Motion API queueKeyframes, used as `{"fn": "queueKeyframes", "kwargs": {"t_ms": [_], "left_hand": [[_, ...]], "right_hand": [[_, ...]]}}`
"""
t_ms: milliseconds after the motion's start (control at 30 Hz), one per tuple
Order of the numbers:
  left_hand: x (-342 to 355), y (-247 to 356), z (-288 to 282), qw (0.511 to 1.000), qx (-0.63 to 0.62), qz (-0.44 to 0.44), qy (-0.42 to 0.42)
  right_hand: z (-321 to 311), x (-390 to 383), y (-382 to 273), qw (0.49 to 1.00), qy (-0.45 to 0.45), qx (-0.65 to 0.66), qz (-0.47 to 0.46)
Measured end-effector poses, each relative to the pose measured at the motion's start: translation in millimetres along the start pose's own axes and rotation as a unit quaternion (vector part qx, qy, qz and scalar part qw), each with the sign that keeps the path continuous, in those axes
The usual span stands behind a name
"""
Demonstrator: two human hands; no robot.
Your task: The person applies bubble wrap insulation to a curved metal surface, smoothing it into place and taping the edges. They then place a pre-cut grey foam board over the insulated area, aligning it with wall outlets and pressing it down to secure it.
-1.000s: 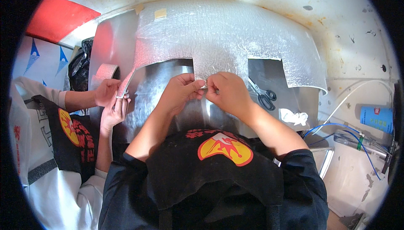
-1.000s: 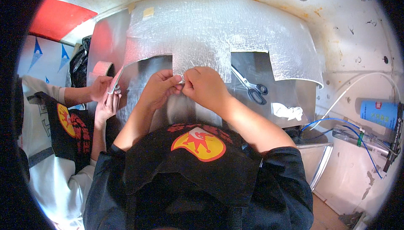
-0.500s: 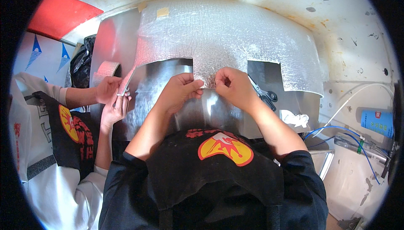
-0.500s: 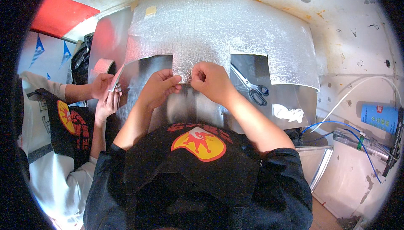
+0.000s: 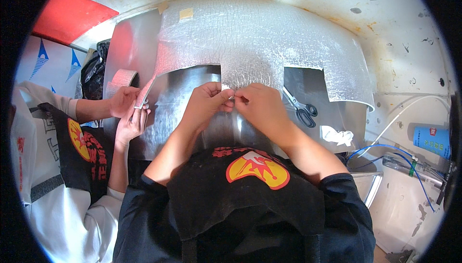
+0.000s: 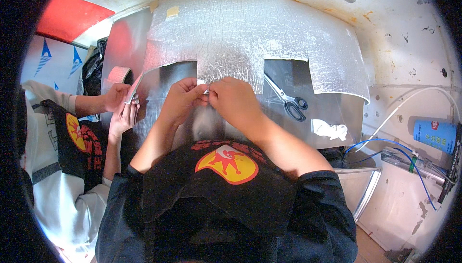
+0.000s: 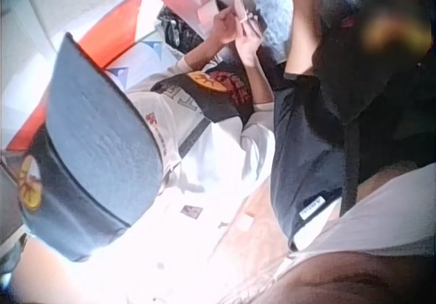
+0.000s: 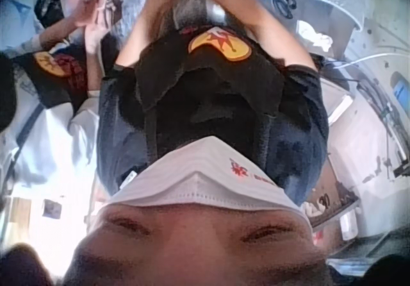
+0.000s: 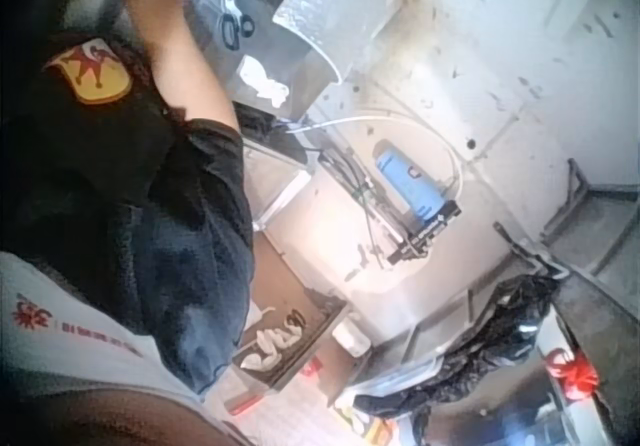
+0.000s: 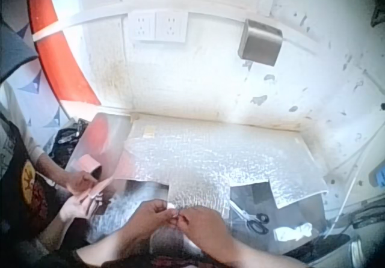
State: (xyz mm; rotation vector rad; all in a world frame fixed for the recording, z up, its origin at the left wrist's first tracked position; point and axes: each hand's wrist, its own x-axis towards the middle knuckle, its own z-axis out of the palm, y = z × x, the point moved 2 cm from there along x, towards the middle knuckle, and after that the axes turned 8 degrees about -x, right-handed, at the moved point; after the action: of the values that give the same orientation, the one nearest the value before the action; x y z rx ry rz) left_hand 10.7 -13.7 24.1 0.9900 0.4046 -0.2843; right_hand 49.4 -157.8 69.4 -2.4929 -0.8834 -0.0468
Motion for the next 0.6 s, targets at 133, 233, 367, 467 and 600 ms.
{"fn": "queueKeyframes", "kwargs": {"t_ms": [133, 233, 367, 467, 600], "left_hand": [[4, -5, -4, 0.999, 0.024, 0.022, -0.004], [3, -4, -3, 0.999, 0.023, 0.028, -0.013], [3, -6, -6, 1.0, -0.011, 0.001, -0.023], [1, -2, -3, 0.999, -0.032, -0.009, -0.007], [1, -3, -4, 1.0, -0.016, -0.002, 0.003]], "right_hand": [[8, 4, 0, 1.0, 0.014, 0.023, 0.013], [9, 5, 0, 0.997, 0.018, 0.064, 0.031], [6, 2, 4, 0.988, -0.001, 0.125, 0.085], [6, 0, 10, 0.984, -0.005, 0.141, 0.105], [0, -1, 6, 0.984, -0.02, 0.145, 0.105]]}}
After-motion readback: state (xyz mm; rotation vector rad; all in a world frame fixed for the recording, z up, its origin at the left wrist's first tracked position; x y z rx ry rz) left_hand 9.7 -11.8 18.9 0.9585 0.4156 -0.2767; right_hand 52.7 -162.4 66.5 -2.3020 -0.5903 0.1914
